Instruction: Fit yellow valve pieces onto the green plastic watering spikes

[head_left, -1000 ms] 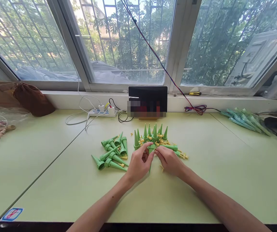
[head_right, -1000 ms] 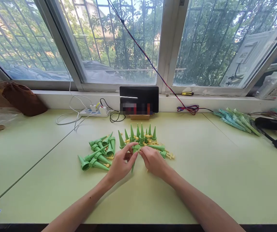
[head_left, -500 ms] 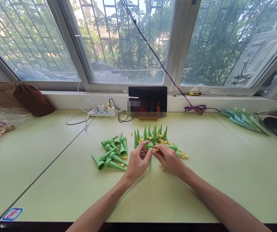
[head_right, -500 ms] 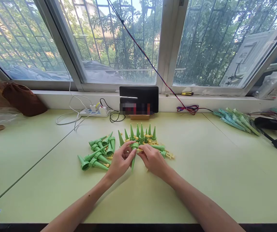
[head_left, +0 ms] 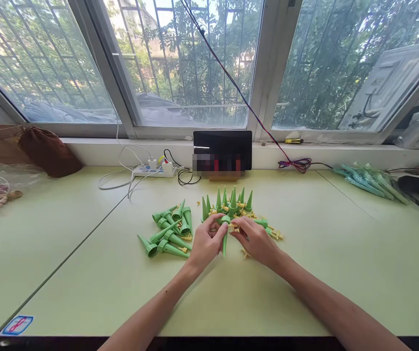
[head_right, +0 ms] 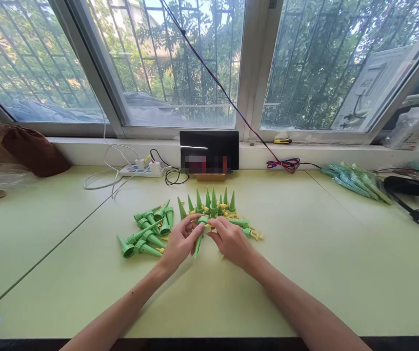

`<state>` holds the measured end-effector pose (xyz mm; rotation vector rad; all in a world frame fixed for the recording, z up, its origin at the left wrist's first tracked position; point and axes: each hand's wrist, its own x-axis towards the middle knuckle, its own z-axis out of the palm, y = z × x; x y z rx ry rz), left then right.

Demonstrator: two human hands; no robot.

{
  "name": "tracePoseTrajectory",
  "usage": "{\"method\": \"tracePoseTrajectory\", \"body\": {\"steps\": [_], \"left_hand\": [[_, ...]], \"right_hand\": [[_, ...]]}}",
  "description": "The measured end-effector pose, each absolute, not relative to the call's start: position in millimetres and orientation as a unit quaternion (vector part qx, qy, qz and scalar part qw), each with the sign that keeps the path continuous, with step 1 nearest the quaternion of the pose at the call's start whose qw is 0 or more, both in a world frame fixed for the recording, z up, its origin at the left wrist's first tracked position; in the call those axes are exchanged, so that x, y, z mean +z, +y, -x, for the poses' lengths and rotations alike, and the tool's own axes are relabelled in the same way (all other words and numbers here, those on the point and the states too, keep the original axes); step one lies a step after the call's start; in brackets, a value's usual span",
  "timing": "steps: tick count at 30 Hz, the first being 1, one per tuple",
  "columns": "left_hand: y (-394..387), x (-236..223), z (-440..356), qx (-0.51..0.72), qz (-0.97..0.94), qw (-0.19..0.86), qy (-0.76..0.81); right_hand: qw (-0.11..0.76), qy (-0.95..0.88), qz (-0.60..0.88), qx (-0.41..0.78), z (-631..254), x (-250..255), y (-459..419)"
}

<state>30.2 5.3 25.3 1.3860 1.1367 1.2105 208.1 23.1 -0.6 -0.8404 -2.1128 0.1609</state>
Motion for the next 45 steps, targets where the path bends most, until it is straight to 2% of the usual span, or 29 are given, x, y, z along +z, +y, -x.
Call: {"method": "tracePoseTrajectory", "body": {"steps": [11, 17, 29, 45], "left_hand": [[4.9, 22.5, -29.6, 0.477, -0.589, 0.457, 0.464], [3.8, 20.8, -30.2, 0.473, -0.634, 0.403, 0.461], [4.8, 20.1, -29.9, 0.456, -0.624, 0.431, 0.466], [1.1, 18.6, -31.0, 0.428, -0.711, 0.335, 0.446]], "right_hand": [[0.413, -0.849, 0.327, 0.037, -208.4, -3.0, 25.1], [0.411, -0.853, 0.322, 0.034, -209.5, -2.6, 24.6], [0.404, -0.857, 0.320, 0.026, -209.8, -1.2, 23.8], [0.384, -0.856, 0.338, 0.080, -210.5, -0.5, 24.5]]}}
